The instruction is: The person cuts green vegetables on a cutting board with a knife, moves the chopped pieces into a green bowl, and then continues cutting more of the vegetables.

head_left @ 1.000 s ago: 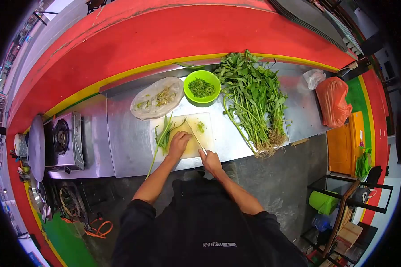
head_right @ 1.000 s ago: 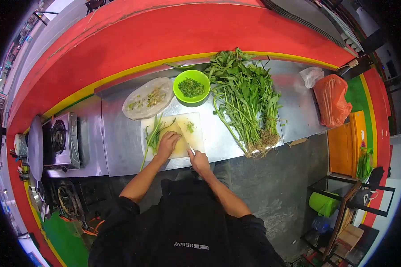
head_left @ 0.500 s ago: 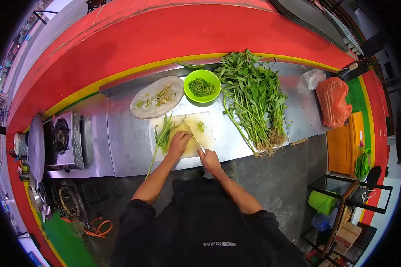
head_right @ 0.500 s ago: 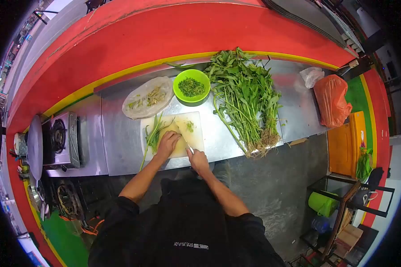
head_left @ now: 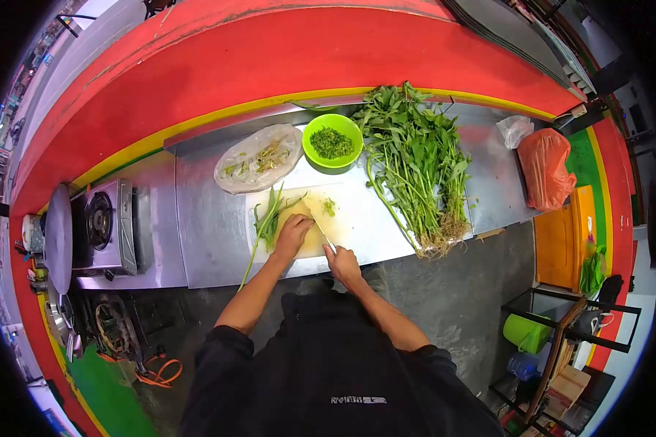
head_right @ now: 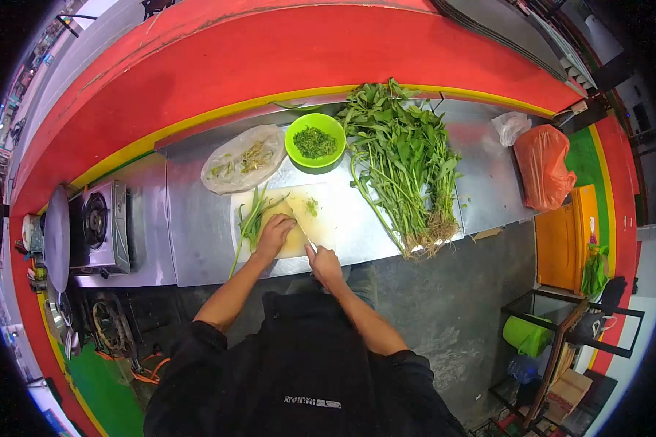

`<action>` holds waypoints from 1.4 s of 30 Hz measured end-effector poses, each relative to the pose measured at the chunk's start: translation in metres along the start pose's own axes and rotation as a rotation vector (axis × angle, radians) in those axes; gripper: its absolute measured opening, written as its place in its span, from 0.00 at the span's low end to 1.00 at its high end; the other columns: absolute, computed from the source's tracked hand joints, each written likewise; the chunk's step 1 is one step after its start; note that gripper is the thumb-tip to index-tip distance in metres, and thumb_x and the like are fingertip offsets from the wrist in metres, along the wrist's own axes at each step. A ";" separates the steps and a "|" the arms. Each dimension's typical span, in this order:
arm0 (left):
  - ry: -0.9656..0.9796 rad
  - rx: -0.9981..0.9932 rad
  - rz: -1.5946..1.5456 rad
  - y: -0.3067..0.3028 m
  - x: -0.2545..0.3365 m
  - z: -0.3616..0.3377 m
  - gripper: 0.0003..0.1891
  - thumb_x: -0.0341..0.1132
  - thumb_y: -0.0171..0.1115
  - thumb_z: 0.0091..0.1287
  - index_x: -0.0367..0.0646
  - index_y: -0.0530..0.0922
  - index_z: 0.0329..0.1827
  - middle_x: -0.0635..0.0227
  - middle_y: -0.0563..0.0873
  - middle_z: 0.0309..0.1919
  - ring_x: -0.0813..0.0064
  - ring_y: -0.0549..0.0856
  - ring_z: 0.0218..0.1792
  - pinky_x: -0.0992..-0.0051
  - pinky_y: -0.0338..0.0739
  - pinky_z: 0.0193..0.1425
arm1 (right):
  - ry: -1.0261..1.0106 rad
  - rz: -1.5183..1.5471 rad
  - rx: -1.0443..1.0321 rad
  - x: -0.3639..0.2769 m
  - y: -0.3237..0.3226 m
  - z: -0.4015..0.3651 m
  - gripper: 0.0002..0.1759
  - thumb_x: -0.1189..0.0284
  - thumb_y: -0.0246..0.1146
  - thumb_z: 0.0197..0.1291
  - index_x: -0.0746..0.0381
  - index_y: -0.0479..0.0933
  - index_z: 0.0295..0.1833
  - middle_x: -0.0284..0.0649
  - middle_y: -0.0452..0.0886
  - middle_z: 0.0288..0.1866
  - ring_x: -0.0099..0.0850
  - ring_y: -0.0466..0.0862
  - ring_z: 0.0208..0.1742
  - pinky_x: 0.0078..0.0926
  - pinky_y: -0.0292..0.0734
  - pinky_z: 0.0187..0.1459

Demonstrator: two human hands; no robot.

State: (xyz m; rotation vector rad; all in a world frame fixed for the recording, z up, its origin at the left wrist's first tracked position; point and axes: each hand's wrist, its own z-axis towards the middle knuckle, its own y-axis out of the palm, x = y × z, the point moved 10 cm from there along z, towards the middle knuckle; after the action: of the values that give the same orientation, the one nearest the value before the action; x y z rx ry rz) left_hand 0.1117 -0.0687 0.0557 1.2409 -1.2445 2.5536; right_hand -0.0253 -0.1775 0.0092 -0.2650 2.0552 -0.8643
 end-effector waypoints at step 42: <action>0.017 0.011 0.032 0.011 -0.003 0.004 0.10 0.25 0.65 0.64 0.38 0.87 0.46 0.59 0.85 0.40 0.55 0.84 0.46 0.60 0.79 0.53 | 0.053 0.016 -0.070 0.007 -0.019 -0.011 0.39 0.45 0.55 0.76 0.77 0.82 0.40 0.73 0.83 0.36 0.69 0.86 0.44 0.59 0.80 0.50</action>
State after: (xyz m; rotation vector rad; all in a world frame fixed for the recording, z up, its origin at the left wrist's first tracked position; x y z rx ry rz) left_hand 0.1126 -0.0784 0.0479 1.2091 -1.2588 2.5912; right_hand -0.0407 -0.1898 0.0214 -0.2658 2.1366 -0.7978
